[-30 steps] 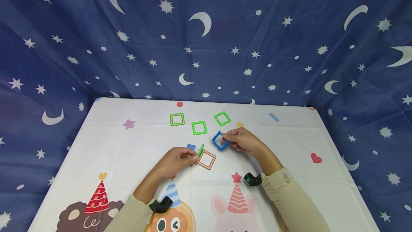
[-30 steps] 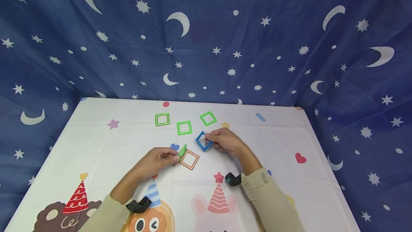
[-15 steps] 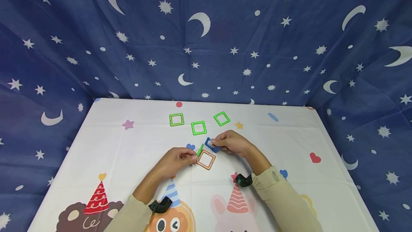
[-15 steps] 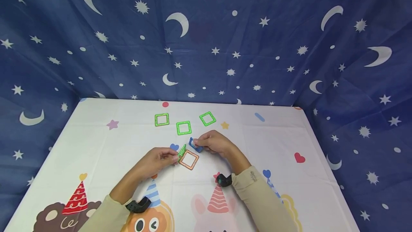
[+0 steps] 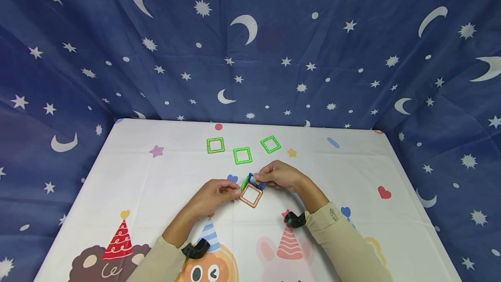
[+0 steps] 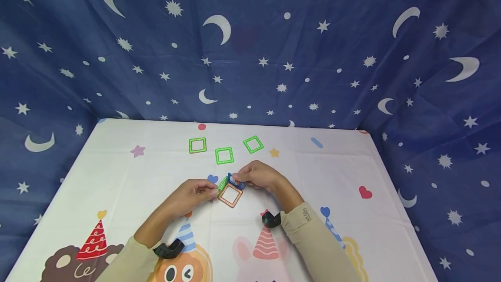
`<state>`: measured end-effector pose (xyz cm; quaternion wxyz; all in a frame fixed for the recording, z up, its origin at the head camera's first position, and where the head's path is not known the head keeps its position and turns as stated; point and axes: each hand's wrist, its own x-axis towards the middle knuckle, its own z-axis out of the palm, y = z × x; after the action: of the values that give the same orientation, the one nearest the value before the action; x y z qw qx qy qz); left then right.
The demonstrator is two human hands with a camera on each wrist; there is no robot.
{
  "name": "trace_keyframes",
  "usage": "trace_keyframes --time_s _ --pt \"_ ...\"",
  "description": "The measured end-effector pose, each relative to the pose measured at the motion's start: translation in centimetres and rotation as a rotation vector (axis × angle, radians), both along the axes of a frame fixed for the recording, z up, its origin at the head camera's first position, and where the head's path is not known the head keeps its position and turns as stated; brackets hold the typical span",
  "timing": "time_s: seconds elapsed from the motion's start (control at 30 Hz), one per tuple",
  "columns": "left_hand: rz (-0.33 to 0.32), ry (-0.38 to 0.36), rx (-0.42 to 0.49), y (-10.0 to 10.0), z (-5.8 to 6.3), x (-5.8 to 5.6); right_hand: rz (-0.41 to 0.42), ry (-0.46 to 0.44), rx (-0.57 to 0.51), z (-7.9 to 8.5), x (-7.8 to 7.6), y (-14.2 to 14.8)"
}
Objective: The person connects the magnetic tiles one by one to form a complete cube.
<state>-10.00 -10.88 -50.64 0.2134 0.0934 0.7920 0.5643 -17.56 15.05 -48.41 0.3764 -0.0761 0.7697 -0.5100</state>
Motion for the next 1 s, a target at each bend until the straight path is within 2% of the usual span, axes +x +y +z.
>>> trace_keyframes --time_s 0.43,0.73,1.0 --pt "-0.011 0.026 0.014 0.2 0.2 0.0 0.082 0.048 0.022 0.2 -0.1 0.1" --pt "-0.010 0.041 0.009 0.3 0.4 0.1 0.047 0.145 0.056 0.8 0.6 1.0" --pt "-0.003 0.026 -0.017 0.2 0.3 0.1 0.049 0.278 0.057 0.6 1.1 0.7"
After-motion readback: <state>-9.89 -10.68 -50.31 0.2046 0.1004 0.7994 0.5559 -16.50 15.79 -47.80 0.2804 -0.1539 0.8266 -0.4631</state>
